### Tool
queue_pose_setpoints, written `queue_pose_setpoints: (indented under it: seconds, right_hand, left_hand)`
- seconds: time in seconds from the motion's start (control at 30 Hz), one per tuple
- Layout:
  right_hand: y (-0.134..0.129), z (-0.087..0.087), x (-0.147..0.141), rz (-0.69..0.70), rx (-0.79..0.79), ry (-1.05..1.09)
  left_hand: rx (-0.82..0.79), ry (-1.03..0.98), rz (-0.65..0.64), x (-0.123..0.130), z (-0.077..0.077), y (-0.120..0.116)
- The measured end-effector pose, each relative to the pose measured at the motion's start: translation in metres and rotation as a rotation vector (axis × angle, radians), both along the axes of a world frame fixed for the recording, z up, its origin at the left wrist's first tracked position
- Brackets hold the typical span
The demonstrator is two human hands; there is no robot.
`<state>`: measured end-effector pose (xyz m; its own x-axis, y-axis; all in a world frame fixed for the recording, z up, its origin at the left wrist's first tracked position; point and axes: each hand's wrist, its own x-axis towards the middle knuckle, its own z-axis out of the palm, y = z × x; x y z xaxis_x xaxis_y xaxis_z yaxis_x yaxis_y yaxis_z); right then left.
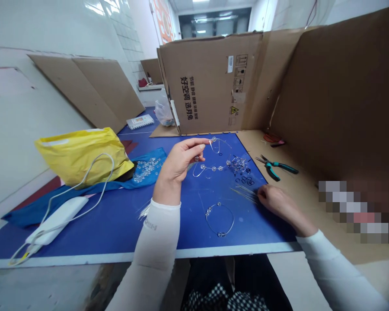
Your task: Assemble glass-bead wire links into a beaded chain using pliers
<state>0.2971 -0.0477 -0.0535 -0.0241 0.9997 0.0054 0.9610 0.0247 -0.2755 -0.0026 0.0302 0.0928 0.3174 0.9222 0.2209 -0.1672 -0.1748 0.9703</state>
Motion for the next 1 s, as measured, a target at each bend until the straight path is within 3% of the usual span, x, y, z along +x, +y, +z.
queue_pose_setpoints:
  seconds: [0.33, 0.57, 0.77, 1.0]
  right_hand:
    - [0.005, -0.003, 0.004, -0.065, 0.061, 0.233]
    - [0.009, -0.001, 0.003, -0.105, 0.106, 0.611]
    - [-0.001, 0.029, 0.000, -0.144, 0.153, 0.834]
    - [-0.002, 0.088, -0.025, -0.040, 0.255, 0.992]
  left_hand:
    - [-0.010, 0.011, 0.008, 0.000, -0.002, 0.001]
    - [-0.022, 0.014, 0.006, 0.000, -0.002, 0.002]
    - [0.005, 0.027, 0.002, 0.001, -0.003, 0.001]
    - [0.025, 0.050, -0.008, 0.001, -0.005, 0.001]
